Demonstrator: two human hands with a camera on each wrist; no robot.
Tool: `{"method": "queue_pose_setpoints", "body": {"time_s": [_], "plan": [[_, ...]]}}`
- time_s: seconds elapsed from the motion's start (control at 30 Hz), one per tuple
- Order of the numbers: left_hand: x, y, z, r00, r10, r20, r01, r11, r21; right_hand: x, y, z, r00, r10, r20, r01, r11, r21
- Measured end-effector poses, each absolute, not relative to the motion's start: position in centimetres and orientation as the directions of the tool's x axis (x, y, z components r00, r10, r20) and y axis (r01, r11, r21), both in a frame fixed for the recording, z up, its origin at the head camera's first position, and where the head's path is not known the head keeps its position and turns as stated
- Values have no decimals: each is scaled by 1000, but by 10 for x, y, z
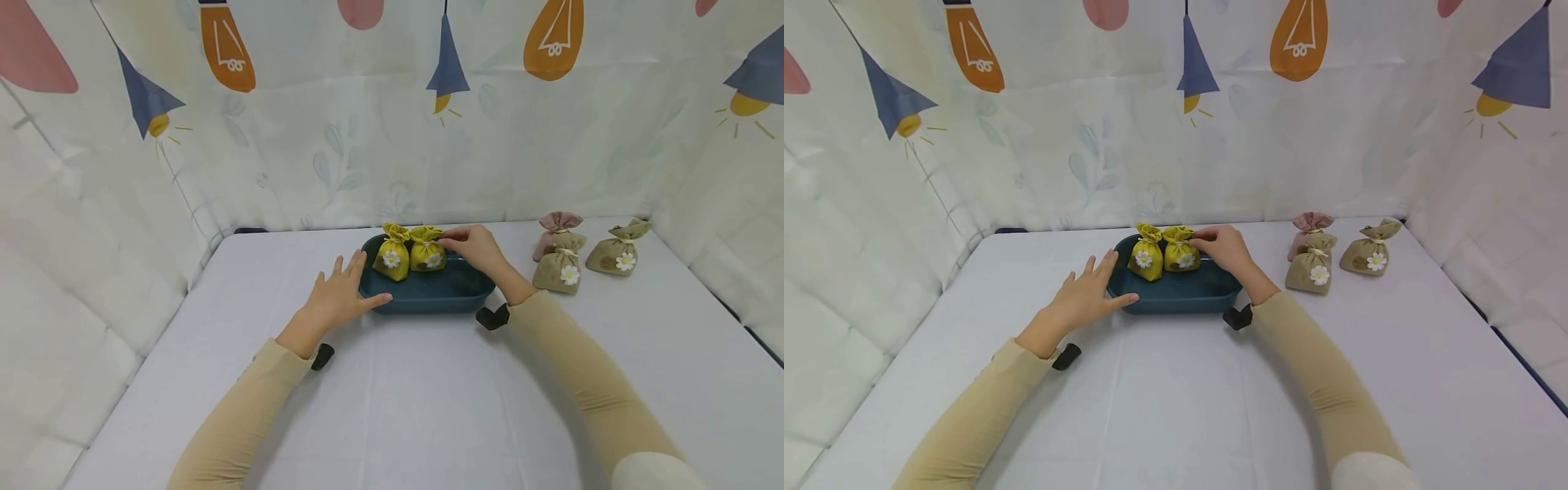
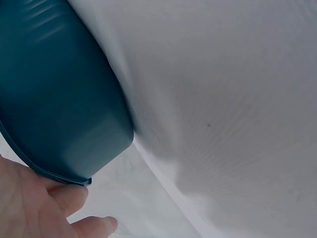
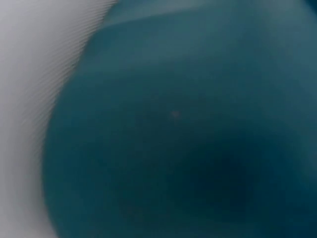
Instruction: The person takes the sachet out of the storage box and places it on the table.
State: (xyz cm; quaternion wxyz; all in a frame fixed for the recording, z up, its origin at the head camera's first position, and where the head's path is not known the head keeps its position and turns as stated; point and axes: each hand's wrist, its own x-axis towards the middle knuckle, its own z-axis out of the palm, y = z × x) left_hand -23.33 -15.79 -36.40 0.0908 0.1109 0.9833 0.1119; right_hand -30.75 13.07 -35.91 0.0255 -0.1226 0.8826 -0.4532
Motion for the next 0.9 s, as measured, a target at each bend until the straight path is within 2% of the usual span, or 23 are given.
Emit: {"method": "queue_pose_setpoints", "body": {"time_s": [0.2, 0.9], "plan": [[-232, -158, -364, -959, 241, -152, 200, 949, 244, -314, 124, -361, -974, -221, 53, -170, 554, -815], [-231, -157, -361, -957, 248, -150, 208, 948, 240, -317, 114, -367, -970, -194, 149, -233, 555, -798]]}}
